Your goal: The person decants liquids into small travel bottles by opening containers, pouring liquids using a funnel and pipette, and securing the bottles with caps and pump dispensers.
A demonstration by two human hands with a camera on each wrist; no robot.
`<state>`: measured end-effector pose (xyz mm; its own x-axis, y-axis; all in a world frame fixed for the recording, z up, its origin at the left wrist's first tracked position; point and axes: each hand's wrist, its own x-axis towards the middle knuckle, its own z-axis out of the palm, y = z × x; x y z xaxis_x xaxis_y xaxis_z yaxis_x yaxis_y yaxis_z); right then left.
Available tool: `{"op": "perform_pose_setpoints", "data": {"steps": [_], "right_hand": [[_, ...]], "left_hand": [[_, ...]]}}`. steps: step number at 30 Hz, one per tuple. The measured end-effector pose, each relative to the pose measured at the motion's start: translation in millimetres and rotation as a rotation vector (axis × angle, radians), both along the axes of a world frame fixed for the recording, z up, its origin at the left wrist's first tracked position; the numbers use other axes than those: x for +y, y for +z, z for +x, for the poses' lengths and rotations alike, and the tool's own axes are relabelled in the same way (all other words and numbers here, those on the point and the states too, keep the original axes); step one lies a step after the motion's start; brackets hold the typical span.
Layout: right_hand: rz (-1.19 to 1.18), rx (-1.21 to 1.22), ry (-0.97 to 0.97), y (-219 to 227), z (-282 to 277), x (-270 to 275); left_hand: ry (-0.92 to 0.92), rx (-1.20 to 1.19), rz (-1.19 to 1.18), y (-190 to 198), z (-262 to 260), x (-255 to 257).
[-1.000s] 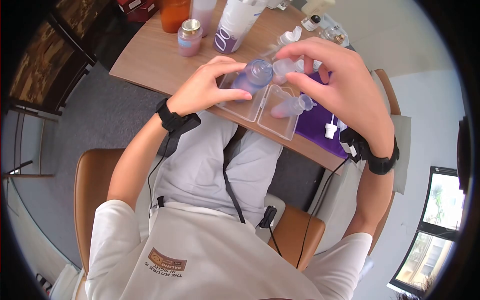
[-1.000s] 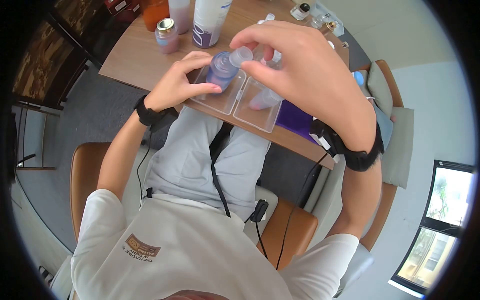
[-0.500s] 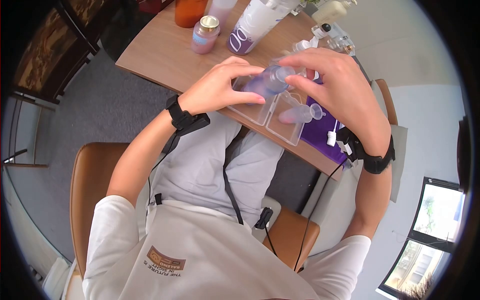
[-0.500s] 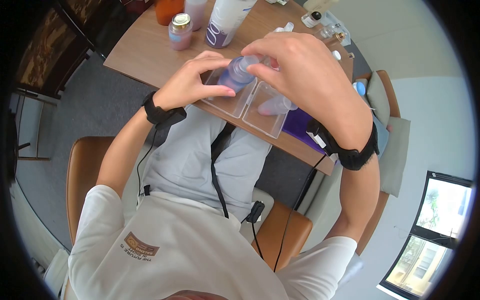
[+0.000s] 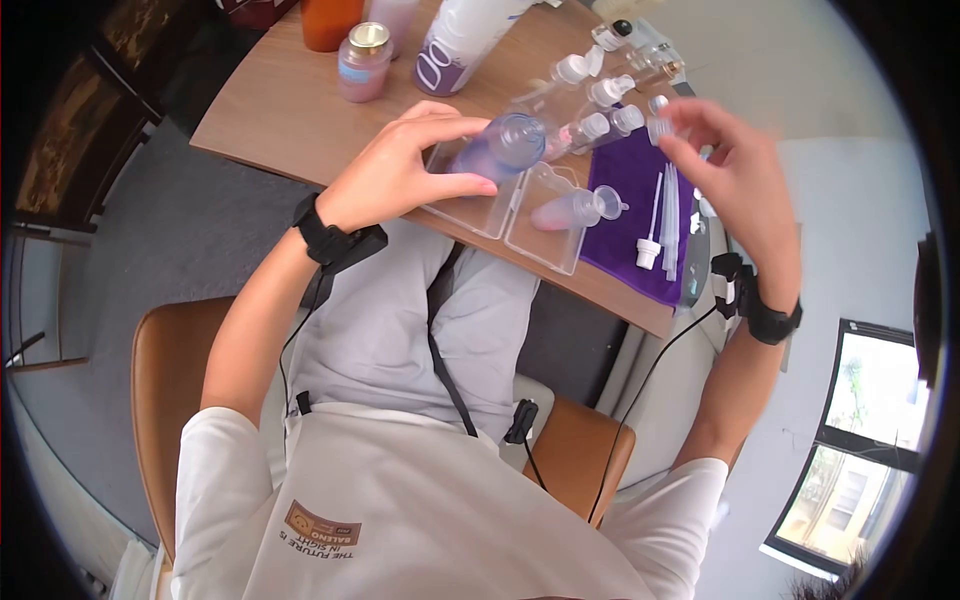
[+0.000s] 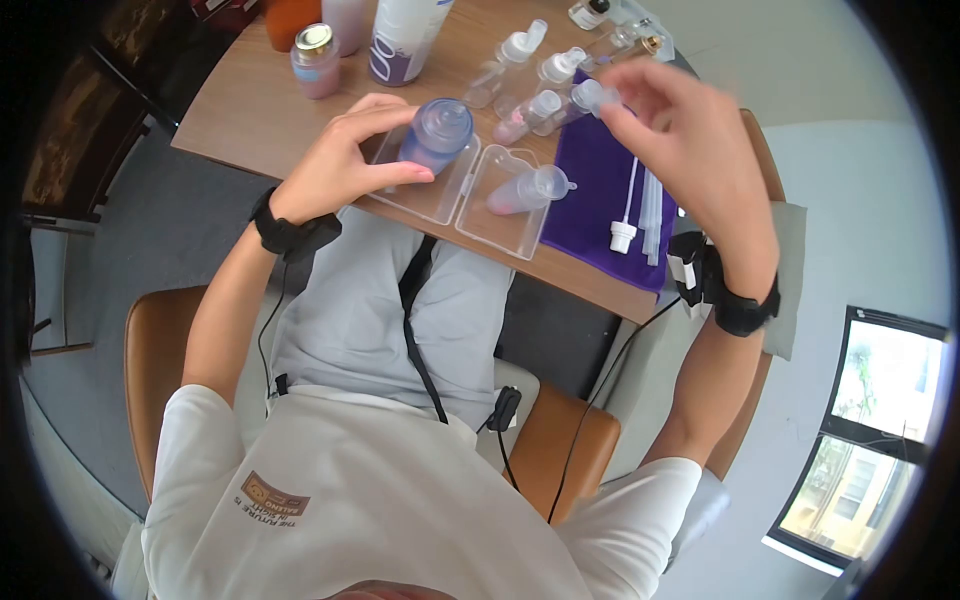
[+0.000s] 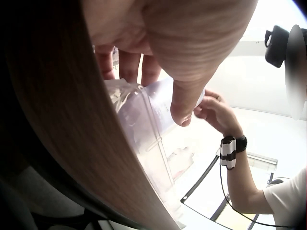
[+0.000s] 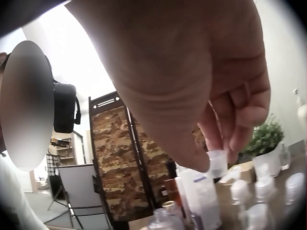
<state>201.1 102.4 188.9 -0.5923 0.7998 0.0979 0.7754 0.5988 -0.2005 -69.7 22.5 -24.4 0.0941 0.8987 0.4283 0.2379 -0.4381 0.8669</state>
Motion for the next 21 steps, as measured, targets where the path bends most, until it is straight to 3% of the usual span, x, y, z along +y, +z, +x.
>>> {"op": "perform_pose_setpoints", "data": {"steps": [3,6,10,17,21], "right_hand": [[-0.019,-0.039,-0.094,-34,47,6],[-0.227,-0.056,-0.216,-72,76,1],[-0.304,-0.058,-0.188,-123,98,-2],[-0.193,0.073,-0.256,-119,101,-15],[-0.089,0.162,-0.381,-125,140,-22]], "left_hand": [[-0.015,-0.010,0.000,-1,0,2],[-0.018,0.004,-0.002,-3,0,3],[0.035,0.042,0.047,-10,1,4],[0.036,0.075,0.008,-4,0,3],[0.031,0.069,0.012,-6,1,4]]}}
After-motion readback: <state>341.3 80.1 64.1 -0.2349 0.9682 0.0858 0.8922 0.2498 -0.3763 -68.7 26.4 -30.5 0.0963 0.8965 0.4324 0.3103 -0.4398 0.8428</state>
